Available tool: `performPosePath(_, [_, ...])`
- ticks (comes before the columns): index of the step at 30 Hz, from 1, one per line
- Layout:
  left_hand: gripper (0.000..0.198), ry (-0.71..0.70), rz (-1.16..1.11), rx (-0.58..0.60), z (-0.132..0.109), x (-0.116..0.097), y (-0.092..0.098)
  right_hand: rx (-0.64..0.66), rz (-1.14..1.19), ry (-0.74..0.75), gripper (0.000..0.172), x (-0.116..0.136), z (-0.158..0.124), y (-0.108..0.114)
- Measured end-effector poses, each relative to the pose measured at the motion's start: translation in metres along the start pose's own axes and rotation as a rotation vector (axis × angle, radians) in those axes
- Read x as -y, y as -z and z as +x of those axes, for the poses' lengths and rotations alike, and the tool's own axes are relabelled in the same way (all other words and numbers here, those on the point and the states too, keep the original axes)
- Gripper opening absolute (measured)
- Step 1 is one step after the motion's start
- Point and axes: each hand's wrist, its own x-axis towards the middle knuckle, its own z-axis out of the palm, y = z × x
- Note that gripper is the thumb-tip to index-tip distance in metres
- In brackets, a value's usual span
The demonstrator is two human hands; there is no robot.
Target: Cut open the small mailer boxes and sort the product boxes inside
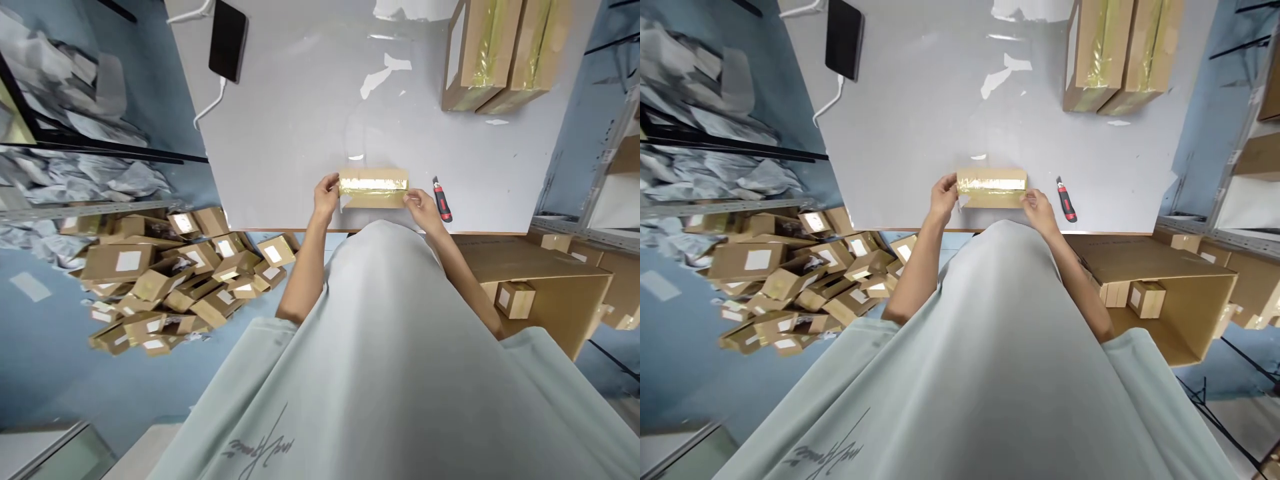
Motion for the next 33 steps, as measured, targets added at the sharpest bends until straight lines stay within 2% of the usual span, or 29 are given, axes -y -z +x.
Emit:
performPosePath(3, [0.031, 0.018, 0.014, -0.008, -0.013, -0.010, 0.016, -0.038, 0.020, 0.005, 0.033, -0.002, -0.008, -0.001])
performPosePath(7, [0.029, 0.001, 0.128, 0.046, -0.039, -0.015, 0.030, -0.084, 0.060, -0.027, 0.028, -0.010, -0.016, -0.002])
performPosePath(13, [0.027, 0.004, 0.081, 0.054, -0.053, -0.009, 0.022, -0.101, 0.058, -0.112, 0.030, -0.011, -0.019, -0.007])
performPosePath(18, [0.031, -0.003, 0.143, 0.070, -0.056, -0.009, 0.018, -0.108, -0.239, 0.000, 0.045, 0.007, -0.016, -0.007])
performPosePath(22, [0.044, -0.083, 0.240, 0.070, -0.068, -0.005, 0.016, -0.100, -0.530, 0.104, 0.057, 0.023, -0.008, -0.005])
performPosePath(25, [0.052, -0.179, 0.329, 0.070, -0.079, 0.000, 0.017, -0.063, -0.686, 0.186, 0.051, 0.033, -0.001, 0.000])
performPosePath(28, [0.053, -0.257, 0.441, 0.056, -0.086, 0.002, 0.018, -0.043, -0.692, 0.265, 0.041, 0.038, 0.011, 0.010])
performPosePath(30, [0.052, -0.293, 0.520, 0.068, -0.087, 0.001, 0.016, -0.061, -0.647, 0.306, 0.039, 0.038, 0.026, 0.015])
performPosePath(33, [0.057, -0.315, 0.636, 0.117, -0.088, -0.002, 0.011, -0.103, -0.569, 0.288, 0.037, 0.034, 0.055, 0.016])
